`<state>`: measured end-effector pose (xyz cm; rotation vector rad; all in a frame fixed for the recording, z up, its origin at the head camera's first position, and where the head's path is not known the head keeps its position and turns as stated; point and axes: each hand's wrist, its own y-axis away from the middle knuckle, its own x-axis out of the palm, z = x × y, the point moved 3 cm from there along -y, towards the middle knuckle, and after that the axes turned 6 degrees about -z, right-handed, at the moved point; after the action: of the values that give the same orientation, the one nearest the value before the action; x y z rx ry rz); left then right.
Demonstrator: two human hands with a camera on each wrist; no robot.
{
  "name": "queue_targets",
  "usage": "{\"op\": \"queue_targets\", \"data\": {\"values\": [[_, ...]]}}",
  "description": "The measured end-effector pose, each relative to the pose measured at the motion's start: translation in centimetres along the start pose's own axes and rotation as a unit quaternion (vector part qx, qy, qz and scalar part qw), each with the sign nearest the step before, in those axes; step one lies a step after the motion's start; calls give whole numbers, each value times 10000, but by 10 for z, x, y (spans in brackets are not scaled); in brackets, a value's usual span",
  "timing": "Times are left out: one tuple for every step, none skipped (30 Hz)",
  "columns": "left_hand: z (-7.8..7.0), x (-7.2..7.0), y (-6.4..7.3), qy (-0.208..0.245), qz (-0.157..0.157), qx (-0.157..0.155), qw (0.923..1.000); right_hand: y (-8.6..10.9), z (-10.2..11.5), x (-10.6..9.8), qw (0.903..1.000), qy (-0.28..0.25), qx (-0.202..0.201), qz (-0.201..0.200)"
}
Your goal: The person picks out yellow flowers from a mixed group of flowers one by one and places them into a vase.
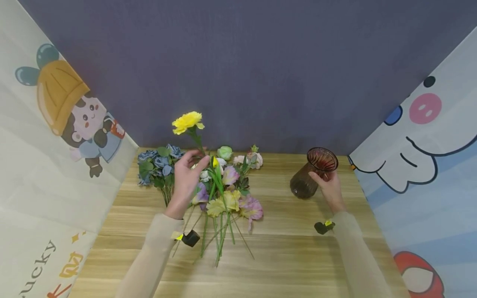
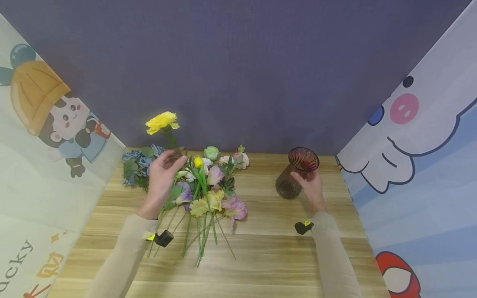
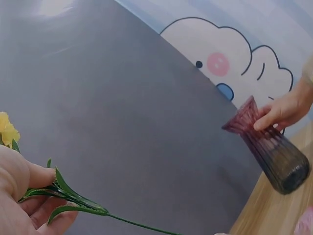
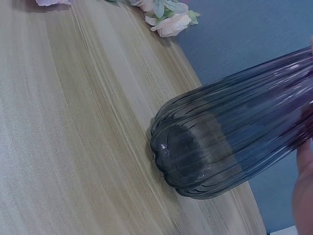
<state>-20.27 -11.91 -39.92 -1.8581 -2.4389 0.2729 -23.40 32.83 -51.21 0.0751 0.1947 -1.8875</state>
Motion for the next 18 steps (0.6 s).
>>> {"op": "queue_targets", "data": {"values": [[-2,2,0,62,-2,67,10000,0,0,0,10000,-1,22,-19],[-2,4,0,116,-6,128,9999,0,0,1,10000,28,55,-38],[-3,5,-1,162,3,174,9997,1,0,1,10000,28,71,-42],[-5,6,-1,209,12,204,9996,0,0,1,10000,33,79,-47],[-6,7,-1,218,7,223,9995,0,0,1,9999,28,90,-49],[-7,8,-2,226,1,214,9995,0,0,1,9999,26,90,-49],[-7,9,-2,250,-6,214,9995,0,0,1,9999,13,83,-56],[-8,10,-2,254,-21,201,9995,0,-1,1,10000,-3,70,-61],[-10,11,-3,268,-37,198,9994,0,-1,1,10000,-24,53,-66],[-11,11,-3,264,-57,193,9995,0,-1,1,10000,-30,39,-72],[-12,12,-4,255,-76,187,9995,0,-1,1,10000,-32,19,-77],[-13,12,-4,274,-95,180,9994,-1,-1,1,10000,-50,3,-76],[-14,12,-5,312,-113,188,9993,-1,-2,1,9999,-71,-8,-81],[-15,12,-5,356,-126,186,9991,-1,-2,1,9999,-77,-26,-84],[-17,12,-6,393,-137,194,9989,-1,-3,1,9999,-118,-28,-86],[-18,12,-6,432,-137,199,9988,-2,-4,1,9999,-143,-39,-86],[-19,12,-7,478,-131,208,9986,-2,-4,1,9998,-180,-54,-90],[-20,12,-7,536,-124,212,9983,-2,-5,1,9997,-230,-45,-97]]}}
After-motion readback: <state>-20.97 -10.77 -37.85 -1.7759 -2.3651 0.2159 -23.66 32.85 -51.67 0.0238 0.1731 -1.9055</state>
